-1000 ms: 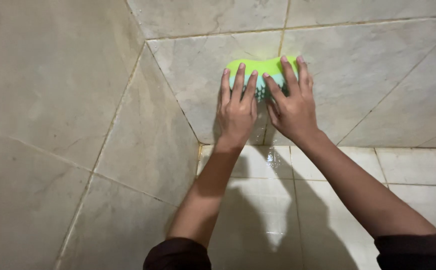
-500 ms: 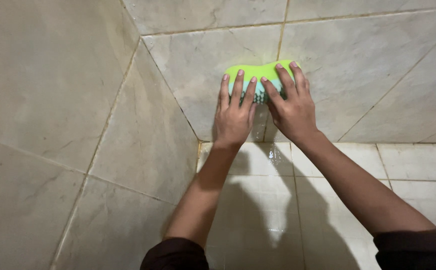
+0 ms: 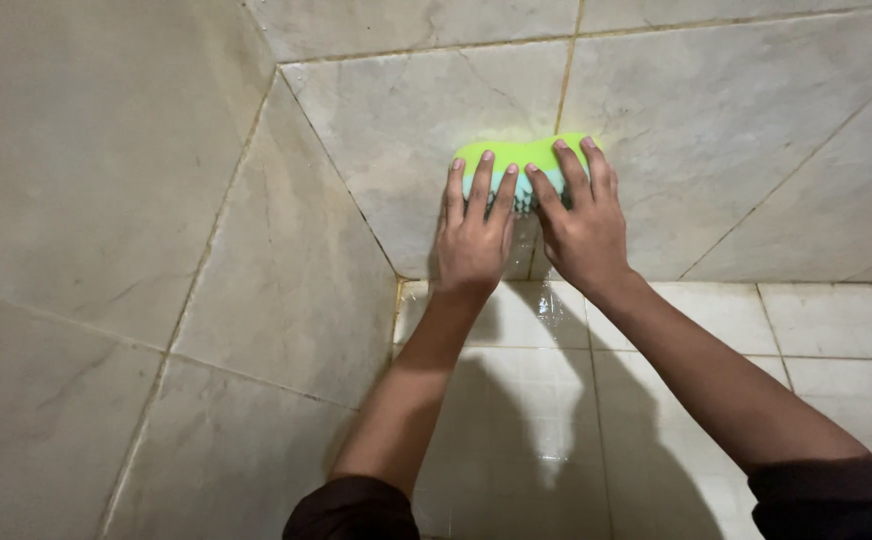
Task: The person scrubs the grout lines and surface of white tiled walls in a shower using a green and blue sponge. They move the sponge back and forth along the vertical and horizontal seams between the tiles.
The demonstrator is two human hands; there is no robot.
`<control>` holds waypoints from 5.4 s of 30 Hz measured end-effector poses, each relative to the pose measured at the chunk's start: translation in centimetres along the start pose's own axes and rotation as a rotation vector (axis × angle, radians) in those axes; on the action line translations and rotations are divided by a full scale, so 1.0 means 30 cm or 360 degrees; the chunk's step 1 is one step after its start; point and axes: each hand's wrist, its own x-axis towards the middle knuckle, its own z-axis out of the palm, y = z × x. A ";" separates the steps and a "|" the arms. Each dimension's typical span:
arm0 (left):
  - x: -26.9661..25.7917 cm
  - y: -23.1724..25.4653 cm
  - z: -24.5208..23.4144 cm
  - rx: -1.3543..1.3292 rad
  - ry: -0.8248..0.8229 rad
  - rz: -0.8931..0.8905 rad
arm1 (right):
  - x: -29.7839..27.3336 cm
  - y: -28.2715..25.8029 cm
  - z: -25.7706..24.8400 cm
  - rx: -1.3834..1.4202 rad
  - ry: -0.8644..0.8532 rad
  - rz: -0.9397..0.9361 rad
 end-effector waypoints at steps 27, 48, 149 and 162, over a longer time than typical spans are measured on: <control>-0.087 -0.012 0.087 0.0011 0.0153 -0.0042 | -0.093 0.015 0.079 0.0070 -0.0265 0.0033; -0.170 -0.049 0.193 0.0074 -0.0011 -0.0126 | -0.155 0.031 0.148 0.0114 -0.0224 0.0057; -0.248 -0.009 0.297 -0.0035 -0.0190 -0.0177 | -0.233 0.083 0.168 0.0120 -0.0484 0.0322; -0.141 -0.010 0.022 -0.0208 -0.0186 -0.0201 | -0.059 -0.013 -0.064 0.0197 -0.0270 0.0032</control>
